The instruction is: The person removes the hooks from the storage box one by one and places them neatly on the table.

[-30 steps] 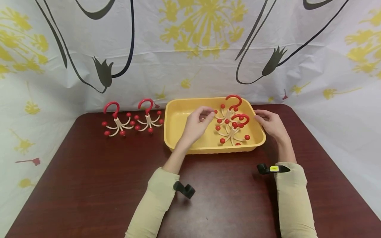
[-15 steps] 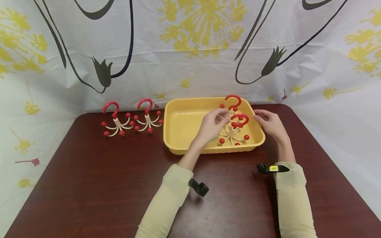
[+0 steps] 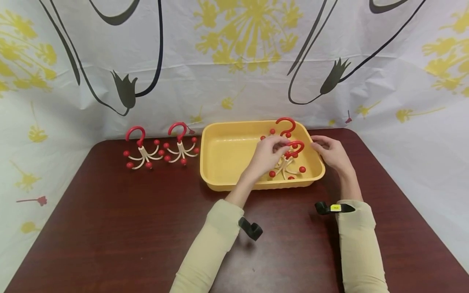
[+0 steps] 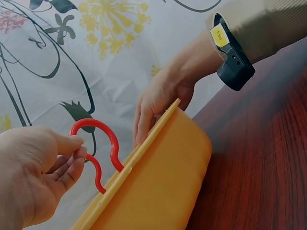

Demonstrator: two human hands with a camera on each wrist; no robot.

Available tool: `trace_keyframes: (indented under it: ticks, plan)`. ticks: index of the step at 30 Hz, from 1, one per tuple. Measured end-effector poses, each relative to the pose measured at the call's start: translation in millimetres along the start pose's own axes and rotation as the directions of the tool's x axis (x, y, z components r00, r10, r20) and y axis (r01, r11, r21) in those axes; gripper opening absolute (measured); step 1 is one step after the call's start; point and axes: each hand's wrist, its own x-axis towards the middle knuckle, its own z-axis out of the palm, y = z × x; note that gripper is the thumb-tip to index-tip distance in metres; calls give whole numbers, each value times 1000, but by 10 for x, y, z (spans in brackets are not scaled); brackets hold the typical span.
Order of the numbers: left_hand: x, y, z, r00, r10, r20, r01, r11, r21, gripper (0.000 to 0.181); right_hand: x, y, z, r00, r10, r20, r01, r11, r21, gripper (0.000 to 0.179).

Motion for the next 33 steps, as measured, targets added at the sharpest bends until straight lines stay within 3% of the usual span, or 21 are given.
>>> trace_keyframes:
  ticks: [9,16,25,33]
  plan:
    - [12,72,-27,1000,9,-10,-9,1000,10,18,-1,15,4,1000,-8,4,8,1000,1,46]
    - [9,145,-87,997,45,-63,-46,999,-27,17,2,29,-2,1000,-11,8,11,1000,7,47]
    - [-21,322,-245,990,116,-82,-120,992,-46,17,4,41,-4,1000,-8,5,8,1000,-16,49]
    - [-86,409,-426,983,139,-117,-148,986,-73,17,5,38,-5,1000,-18,4,18,1000,-15,49]
